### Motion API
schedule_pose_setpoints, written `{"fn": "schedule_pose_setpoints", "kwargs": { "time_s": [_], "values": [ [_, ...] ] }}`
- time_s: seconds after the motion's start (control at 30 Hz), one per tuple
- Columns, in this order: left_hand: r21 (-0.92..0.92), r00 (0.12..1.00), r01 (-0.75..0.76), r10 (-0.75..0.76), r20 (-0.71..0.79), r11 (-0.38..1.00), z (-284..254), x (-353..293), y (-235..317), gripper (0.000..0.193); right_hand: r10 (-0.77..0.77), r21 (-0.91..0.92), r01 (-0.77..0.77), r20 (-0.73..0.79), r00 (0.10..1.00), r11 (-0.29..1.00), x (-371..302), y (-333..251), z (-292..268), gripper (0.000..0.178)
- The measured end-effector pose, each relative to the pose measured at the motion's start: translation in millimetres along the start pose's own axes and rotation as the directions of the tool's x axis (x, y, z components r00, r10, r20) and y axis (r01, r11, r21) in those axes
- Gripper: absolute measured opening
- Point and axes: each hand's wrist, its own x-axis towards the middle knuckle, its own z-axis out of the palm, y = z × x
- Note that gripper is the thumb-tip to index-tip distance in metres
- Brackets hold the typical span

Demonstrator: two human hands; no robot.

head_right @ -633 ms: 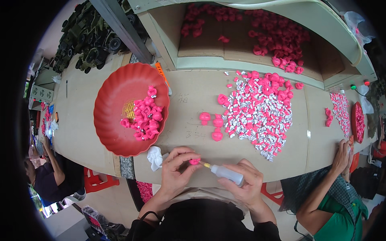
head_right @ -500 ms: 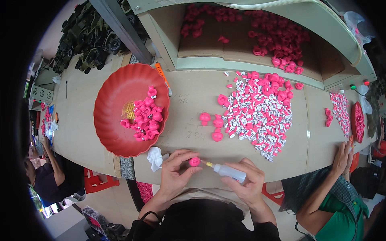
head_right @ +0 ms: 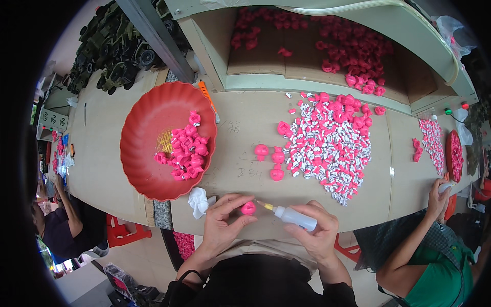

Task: The person applies adhesive to join small pink plastic toy components by hand, using a glue bottle.

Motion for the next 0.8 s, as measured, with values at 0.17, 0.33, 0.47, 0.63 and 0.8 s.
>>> {"fn": "schedule_pose_setpoints", "kwargs": {
  "time_s": [0.17,0.33,0.47,0.63,0.8],
  "values": [
    [-0.056,1.0,0.017,-0.017,0.001,0.998,-1,-5,0,0.039,0.138,0.114,-0.134,-0.027,0.99,0.984,11,6,18,0.037],
    [-0.07,1.0,0.013,-0.012,0.019,0.997,-4,-9,-3,0.039,-0.082,-0.236,0.077,-0.013,0.997,0.969,29,14,42,0.033],
    [-0.098,1.0,-0.014,0.014,0.006,0.995,-6,-13,-6,0.038,-0.077,-0.252,0.072,-0.012,0.997,0.965,30,5,41,0.031],
    [-0.234,0.999,0.037,-0.035,0.01,0.971,-5,-16,-7,0.035,-0.068,-0.371,0.026,-0.102,0.992,0.928,33,10,13,0.024],
    [-0.32,0.992,0.123,-0.113,0.049,0.939,2,-16,-10,0.035,-0.286,-0.677,0.14,-0.109,0.952,0.723,57,15,10,0.018]
  ]
}}
